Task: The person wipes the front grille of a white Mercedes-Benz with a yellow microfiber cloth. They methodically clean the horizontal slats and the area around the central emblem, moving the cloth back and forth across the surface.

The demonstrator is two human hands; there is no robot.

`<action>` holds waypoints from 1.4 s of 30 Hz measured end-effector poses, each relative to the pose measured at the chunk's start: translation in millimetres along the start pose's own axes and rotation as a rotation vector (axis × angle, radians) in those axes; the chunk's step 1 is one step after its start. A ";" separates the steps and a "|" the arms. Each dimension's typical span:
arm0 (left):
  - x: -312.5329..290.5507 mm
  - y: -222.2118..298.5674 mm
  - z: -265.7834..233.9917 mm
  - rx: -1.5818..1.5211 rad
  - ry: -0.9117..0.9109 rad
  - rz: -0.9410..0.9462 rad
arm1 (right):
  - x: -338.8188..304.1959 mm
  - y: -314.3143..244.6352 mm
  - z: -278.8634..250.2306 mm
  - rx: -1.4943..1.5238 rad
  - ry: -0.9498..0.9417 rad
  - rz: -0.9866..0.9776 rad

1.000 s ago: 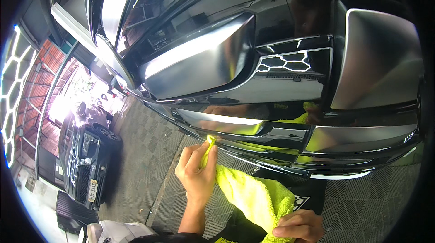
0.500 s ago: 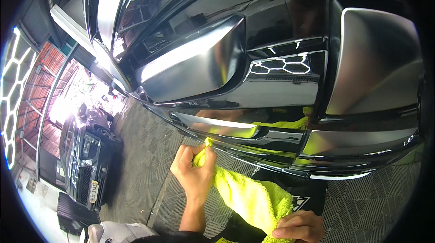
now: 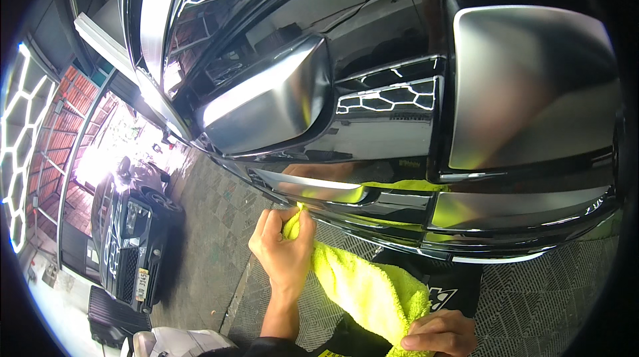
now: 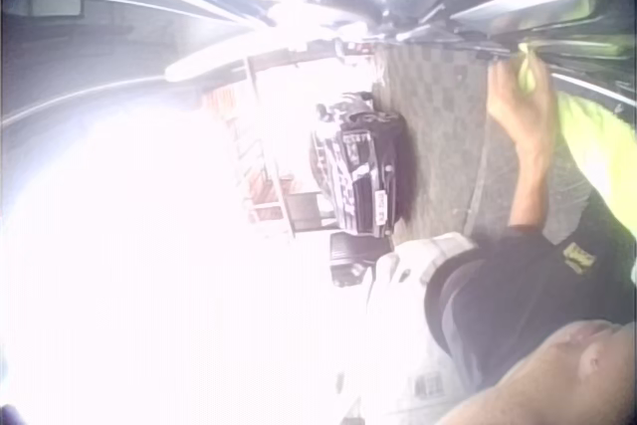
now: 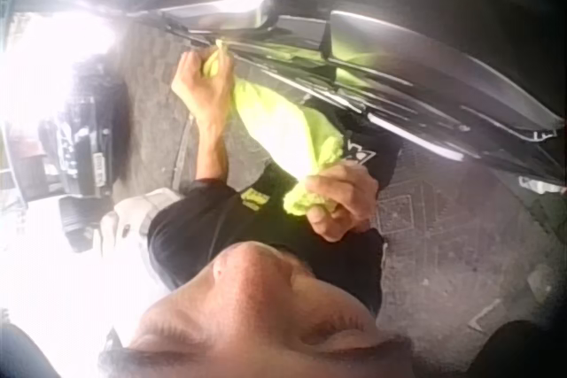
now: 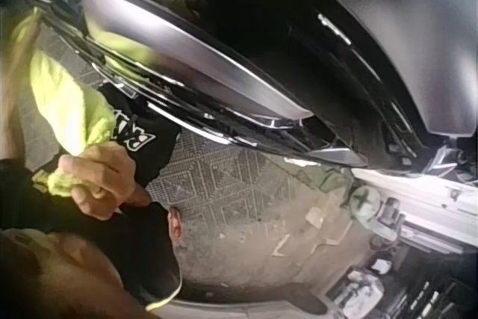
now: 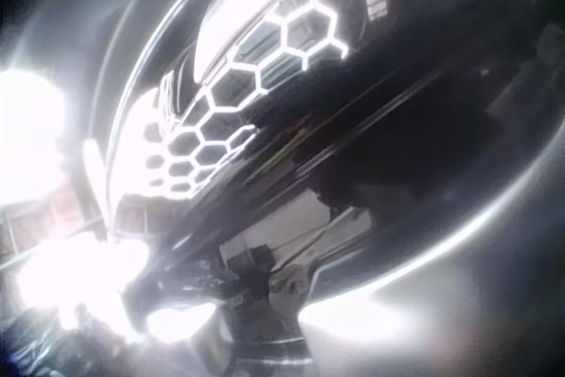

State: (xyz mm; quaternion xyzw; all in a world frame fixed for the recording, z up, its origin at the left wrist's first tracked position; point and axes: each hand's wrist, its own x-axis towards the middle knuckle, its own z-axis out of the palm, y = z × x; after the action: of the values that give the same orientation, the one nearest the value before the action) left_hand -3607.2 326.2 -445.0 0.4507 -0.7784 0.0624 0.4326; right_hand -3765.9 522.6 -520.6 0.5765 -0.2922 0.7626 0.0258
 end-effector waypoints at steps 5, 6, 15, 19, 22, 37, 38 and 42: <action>3.6 1.6 -8.5 -0.043 -0.090 -0.035 | -0.2 -5.0 -1.0 0.048 -0.007 0.065; 4.3 2.2 -9.8 -0.048 -0.106 -0.068 | -0.2 -5.5 -1.5 0.061 -0.006 0.078; 8.6 2.4 -6.7 -0.083 -0.091 -0.076 | 4.7 -8.7 5.1 0.124 0.057 0.182; 5.9 2.5 -18.4 -0.072 -0.096 -0.101 | 7.8 -8.9 3.4 0.127 0.060 0.194; 6.8 2.7 -18.5 -0.034 -0.053 -0.111 | 9.9 -10.6 3.4 0.147 0.067 0.238; 5.1 -2.5 -13.7 -0.095 -0.079 -0.118 | 7.0 -5.7 5.6 0.090 -0.011 0.097; 5.4 -3.3 -12.1 -0.092 -0.065 -0.099 | 7.0 -6.4 6.6 0.077 0.003 0.083; 6.0 -4.8 -4.3 -0.058 -0.015 -0.032 | 9.3 -14.2 8.5 0.087 0.043 0.175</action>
State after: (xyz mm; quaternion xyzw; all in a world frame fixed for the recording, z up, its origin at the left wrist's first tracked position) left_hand -3602.2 321.6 -439.3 0.4508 -0.7757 0.0298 0.4406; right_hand -3756.3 527.6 -505.0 0.5331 -0.3075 0.7860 -0.0596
